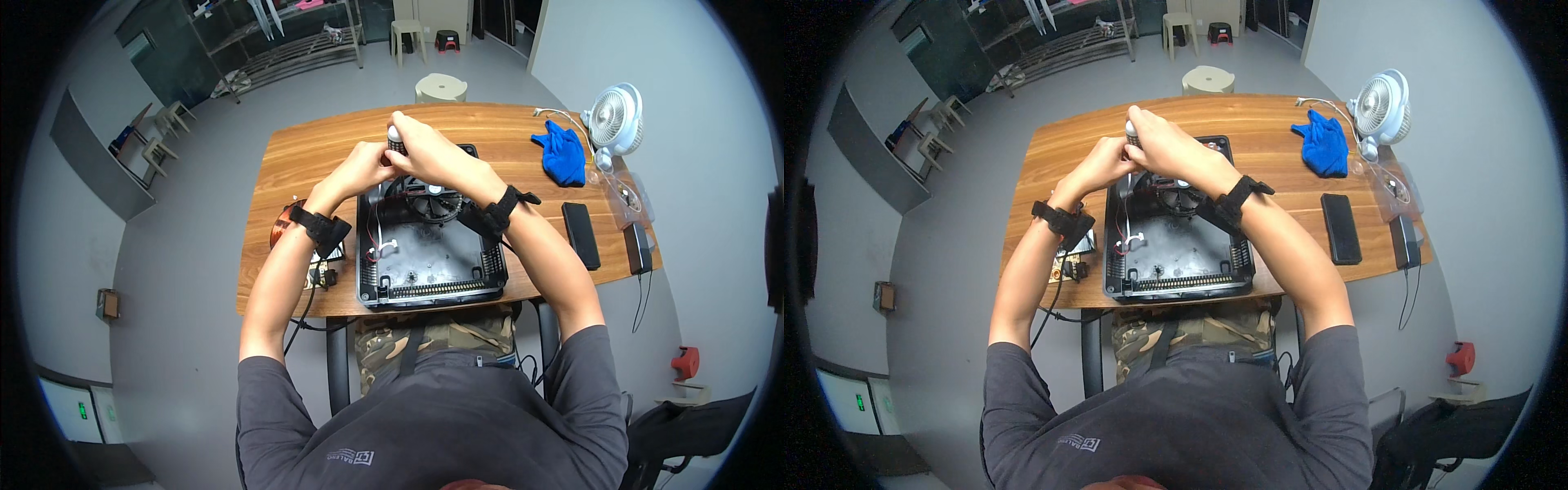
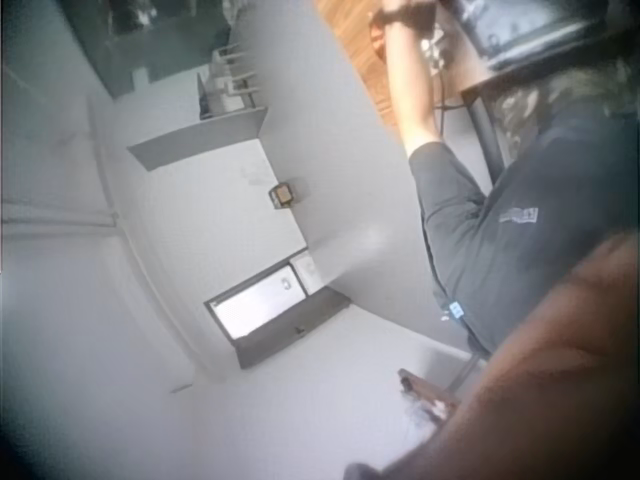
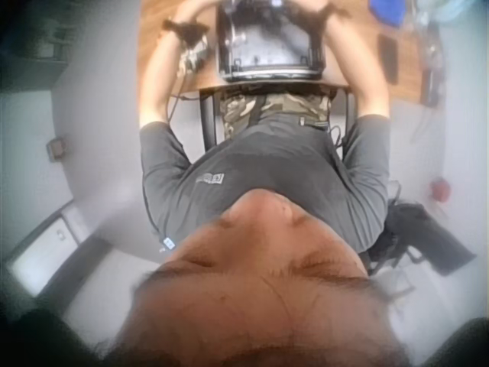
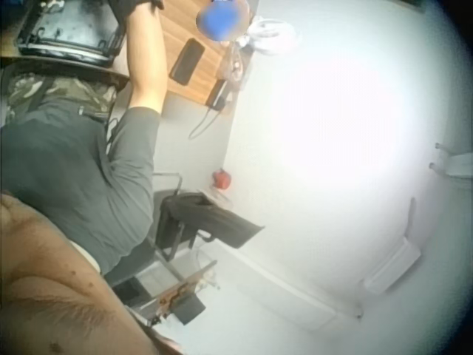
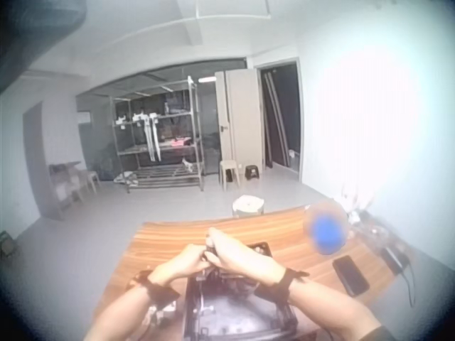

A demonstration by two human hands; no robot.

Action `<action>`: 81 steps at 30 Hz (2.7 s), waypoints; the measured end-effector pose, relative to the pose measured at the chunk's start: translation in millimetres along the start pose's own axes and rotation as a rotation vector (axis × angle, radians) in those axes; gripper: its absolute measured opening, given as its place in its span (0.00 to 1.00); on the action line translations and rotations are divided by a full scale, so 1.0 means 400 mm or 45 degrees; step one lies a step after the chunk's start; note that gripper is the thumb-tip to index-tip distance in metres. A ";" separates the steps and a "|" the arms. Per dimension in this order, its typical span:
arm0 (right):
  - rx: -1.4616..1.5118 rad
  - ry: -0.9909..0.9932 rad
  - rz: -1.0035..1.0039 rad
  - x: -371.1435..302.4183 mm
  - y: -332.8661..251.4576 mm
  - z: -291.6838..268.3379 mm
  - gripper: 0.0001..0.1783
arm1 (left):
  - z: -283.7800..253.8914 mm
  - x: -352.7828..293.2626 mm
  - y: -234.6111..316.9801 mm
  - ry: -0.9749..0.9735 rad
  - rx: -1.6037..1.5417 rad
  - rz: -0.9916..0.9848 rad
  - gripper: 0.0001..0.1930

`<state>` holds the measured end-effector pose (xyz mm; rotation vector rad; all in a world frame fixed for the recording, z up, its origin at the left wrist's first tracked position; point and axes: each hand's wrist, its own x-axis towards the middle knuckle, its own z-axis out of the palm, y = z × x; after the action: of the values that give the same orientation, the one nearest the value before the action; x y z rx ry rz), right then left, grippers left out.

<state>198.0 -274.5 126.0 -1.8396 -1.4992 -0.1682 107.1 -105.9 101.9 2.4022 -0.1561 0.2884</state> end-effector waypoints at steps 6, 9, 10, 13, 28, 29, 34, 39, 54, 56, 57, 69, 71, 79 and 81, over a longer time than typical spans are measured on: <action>-0.380 -0.001 0.138 0.025 -0.023 -0.017 0.25 | 0.021 0.020 -0.013 0.021 -0.060 -0.085 0.15; -0.533 -0.007 0.160 0.030 -0.034 -0.028 0.21 | 0.032 0.027 0.011 0.049 -0.012 -0.153 0.14; -0.506 -0.030 0.150 0.032 -0.026 -0.023 0.22 | 0.034 0.028 0.009 0.045 0.007 -0.135 0.14; -0.389 -0.077 0.135 0.047 -0.002 -0.014 0.19 | 0.017 0.023 0.021 -0.024 -0.012 -0.084 0.11; -0.697 -0.249 0.336 0.082 -0.069 -0.042 0.23 | 0.045 0.046 0.006 0.124 0.037 -0.144 0.15; -0.702 -0.275 0.360 0.083 -0.073 -0.045 0.18 | 0.044 0.049 0.011 0.103 -0.013 -0.119 0.14; -0.626 -0.344 0.178 0.061 -0.032 -0.060 0.17 | 0.018 0.042 0.000 -0.122 -0.202 -0.178 0.12; -0.463 -0.401 0.201 0.051 -0.014 -0.091 0.20 | 0.031 0.034 0.010 -0.077 -0.376 -0.138 0.10; -0.261 -0.602 0.221 0.075 -0.032 -0.088 0.24 | 0.020 0.025 0.016 -0.081 -0.270 -0.147 0.08; -0.239 -0.706 0.230 0.078 -0.058 -0.109 0.26 | 0.030 0.020 -0.031 -0.063 -0.342 -0.172 0.07; -0.285 -0.538 0.249 0.064 -0.062 -0.101 0.21 | 0.028 0.024 -0.013 -0.082 -0.278 -0.122 0.06; -0.507 -0.431 0.263 0.070 -0.063 -0.077 0.16 | 0.044 0.036 -0.005 -0.029 -0.137 -0.199 0.12; -0.394 -0.466 0.194 0.072 -0.030 -0.082 0.17 | 0.030 0.039 -0.013 -0.140 -0.286 -0.192 0.10; -0.570 -0.018 0.215 0.046 -0.074 -0.053 0.10 | 0.056 0.038 -0.013 0.128 -0.123 -0.160 0.12; -0.570 -0.069 0.202 0.049 -0.061 -0.047 0.10 | 0.066 0.046 0.001 0.137 -0.042 -0.214 0.13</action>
<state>188.8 -269.4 160.9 -2.3234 -1.4243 -0.4066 129.1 -124.3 87.4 2.3430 0.0894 0.3328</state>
